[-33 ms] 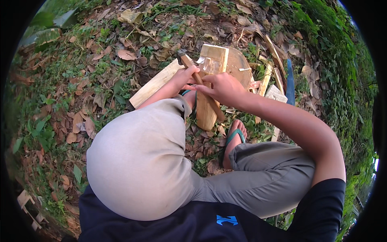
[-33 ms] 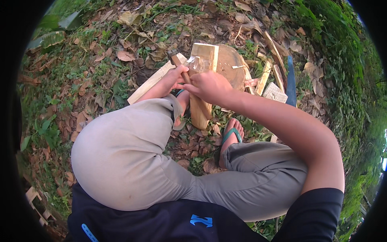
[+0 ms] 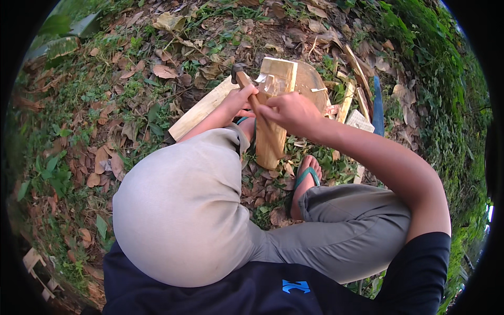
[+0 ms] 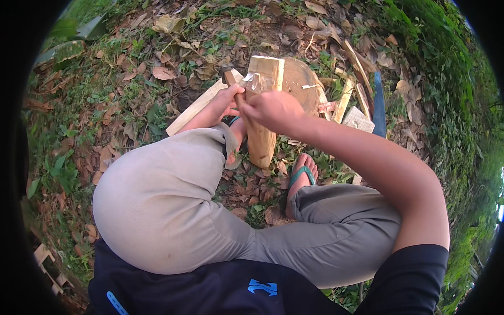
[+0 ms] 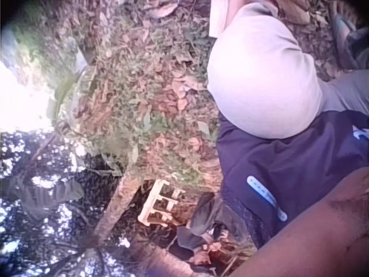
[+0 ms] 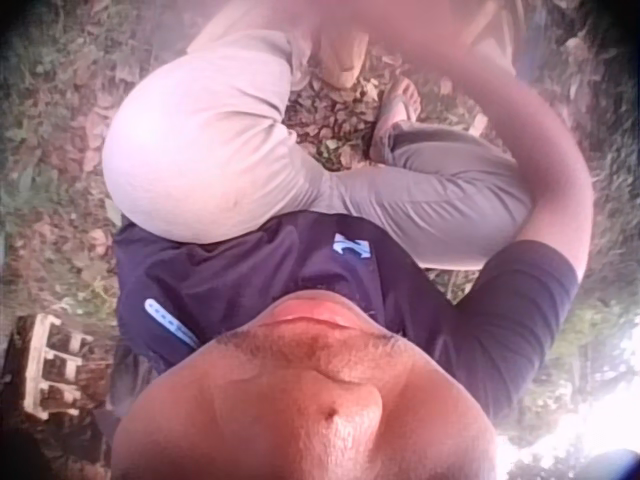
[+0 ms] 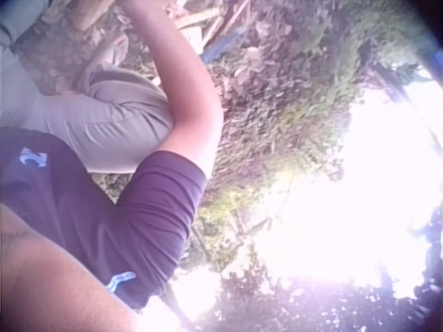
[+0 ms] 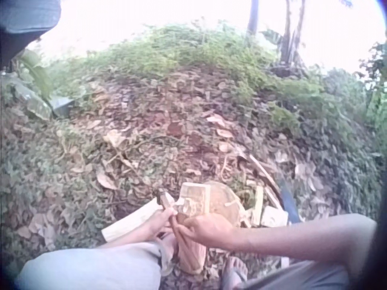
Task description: The person carves a groove into a piece of wood by tapping a chisel with a hammer and then clears out wood shavings by hand.
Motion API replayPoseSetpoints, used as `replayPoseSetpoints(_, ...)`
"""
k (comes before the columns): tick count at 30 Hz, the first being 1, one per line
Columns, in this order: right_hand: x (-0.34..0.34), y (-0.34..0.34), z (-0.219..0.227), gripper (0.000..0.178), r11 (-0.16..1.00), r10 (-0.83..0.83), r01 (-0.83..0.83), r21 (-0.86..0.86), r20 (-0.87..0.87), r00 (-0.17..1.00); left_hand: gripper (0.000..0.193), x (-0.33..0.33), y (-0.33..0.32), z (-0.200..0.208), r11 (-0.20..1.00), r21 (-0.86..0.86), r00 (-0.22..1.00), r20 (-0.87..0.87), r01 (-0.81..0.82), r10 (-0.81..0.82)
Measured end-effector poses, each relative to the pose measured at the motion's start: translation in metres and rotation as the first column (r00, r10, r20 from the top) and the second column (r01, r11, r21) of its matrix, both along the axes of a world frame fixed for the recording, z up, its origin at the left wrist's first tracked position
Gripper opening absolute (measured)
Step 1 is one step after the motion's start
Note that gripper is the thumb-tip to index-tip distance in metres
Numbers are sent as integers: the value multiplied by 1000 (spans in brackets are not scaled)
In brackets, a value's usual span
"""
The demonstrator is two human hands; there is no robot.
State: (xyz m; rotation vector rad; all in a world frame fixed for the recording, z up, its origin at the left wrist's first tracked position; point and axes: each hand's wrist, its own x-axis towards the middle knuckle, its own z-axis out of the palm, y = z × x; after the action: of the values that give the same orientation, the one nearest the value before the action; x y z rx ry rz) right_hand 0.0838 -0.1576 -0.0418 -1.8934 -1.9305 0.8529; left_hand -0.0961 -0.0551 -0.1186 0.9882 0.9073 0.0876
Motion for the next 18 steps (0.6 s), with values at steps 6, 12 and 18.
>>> replayPoseSetpoints(6,69,30,-31,59,957,-275,224,184,337,901,58,-4,-2,6,999,-14,999,-29,-31,31)
replayPoseSetpoints(12,72,40,-21,74,890,-295,274,-363,-4,955,62,2,-5,7,998,-9,996,-58,-66,65)
replayPoseSetpoints(18,60,29,-23,63,821,-459,262,-508,-312,832,62,-2,1,-3,998,-33,999,10,-51,52)
